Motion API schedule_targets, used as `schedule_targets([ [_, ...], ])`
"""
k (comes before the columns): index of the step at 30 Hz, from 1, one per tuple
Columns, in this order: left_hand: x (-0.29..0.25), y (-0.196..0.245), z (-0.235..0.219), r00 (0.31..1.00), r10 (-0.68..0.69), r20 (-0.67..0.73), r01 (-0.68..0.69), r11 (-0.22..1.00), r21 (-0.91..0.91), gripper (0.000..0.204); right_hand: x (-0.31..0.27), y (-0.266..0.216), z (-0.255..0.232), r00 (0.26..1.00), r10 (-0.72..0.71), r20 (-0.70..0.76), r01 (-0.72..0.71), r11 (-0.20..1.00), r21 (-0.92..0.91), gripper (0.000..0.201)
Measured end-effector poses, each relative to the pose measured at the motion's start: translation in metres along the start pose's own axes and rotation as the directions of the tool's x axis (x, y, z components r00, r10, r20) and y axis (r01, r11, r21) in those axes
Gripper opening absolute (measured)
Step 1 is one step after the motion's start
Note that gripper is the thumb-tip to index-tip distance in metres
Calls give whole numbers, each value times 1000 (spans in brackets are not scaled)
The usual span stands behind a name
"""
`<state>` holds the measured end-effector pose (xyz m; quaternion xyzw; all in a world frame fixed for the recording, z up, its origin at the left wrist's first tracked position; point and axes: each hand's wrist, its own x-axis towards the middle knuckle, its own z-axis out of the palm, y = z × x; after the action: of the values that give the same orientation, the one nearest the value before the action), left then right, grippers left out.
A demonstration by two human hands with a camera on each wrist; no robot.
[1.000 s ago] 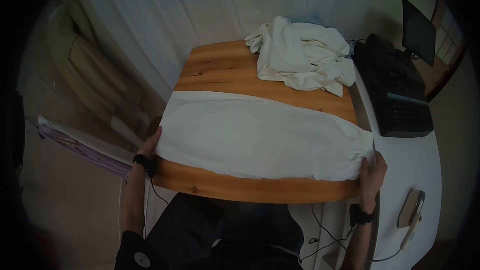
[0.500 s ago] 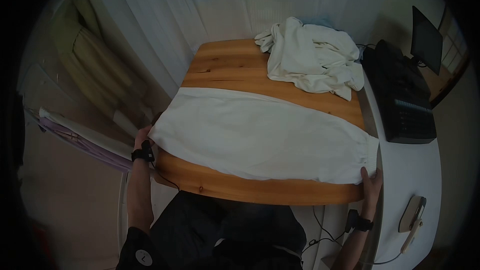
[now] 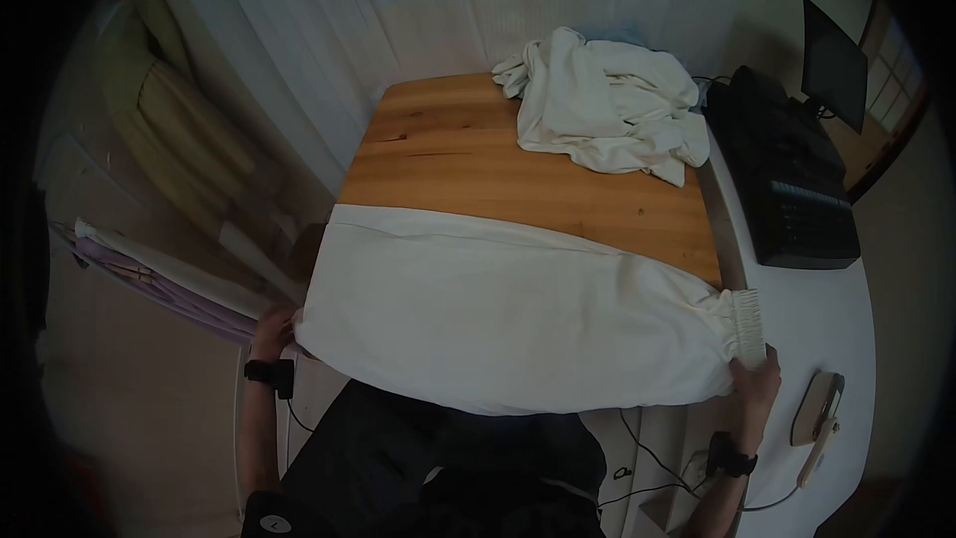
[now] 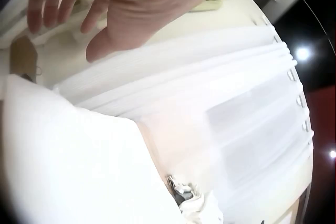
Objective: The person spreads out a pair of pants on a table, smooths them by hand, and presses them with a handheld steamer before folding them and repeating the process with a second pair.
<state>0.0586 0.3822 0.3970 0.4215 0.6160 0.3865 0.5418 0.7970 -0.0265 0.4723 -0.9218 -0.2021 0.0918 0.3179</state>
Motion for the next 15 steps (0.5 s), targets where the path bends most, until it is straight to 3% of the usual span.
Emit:
schedule_targets([
  [1,-4,4,-3,988,32,-154,-17,996,92,57,-5,-2,0,1000,6,2,-6,1000,0,44],
  [2,-3,15,6,988,30,-153,-15,995,98,57,-9,-6,-1,997,-80,2,80,996,43,46],
  [3,7,29,23,950,259,-176,-210,943,257,50,-13,-8,-2,986,-166,0,166,982,86,48],
  [4,15,46,47,864,477,-161,-382,830,407,43,-14,-5,0,986,-166,1,165,983,85,48],
  [6,14,84,106,886,446,128,-462,822,332,37,-7,9,8,979,-154,-134,152,988,-28,49],
  [8,14,105,166,768,435,470,-636,610,473,34,4,33,16,962,-199,-189,182,978,-103,48],
  [9,25,104,181,761,438,478,-642,612,462,34,6,42,14,942,-238,-237,199,964,-177,48],
  [11,52,94,218,553,459,696,-811,101,577,31,-10,7,-1,969,-171,-179,150,981,-126,47],
  [12,58,104,230,534,459,710,-825,97,557,31,-16,-7,-8,988,-113,-105,106,992,-68,45],
  [14,65,130,240,724,21,689,-690,14,724,30,-15,0,-6,983,-125,-133,116,991,-74,43],
  [15,61,135,242,739,35,672,-667,-102,738,29,-13,5,-2,978,-154,-141,145,987,-77,41],
])
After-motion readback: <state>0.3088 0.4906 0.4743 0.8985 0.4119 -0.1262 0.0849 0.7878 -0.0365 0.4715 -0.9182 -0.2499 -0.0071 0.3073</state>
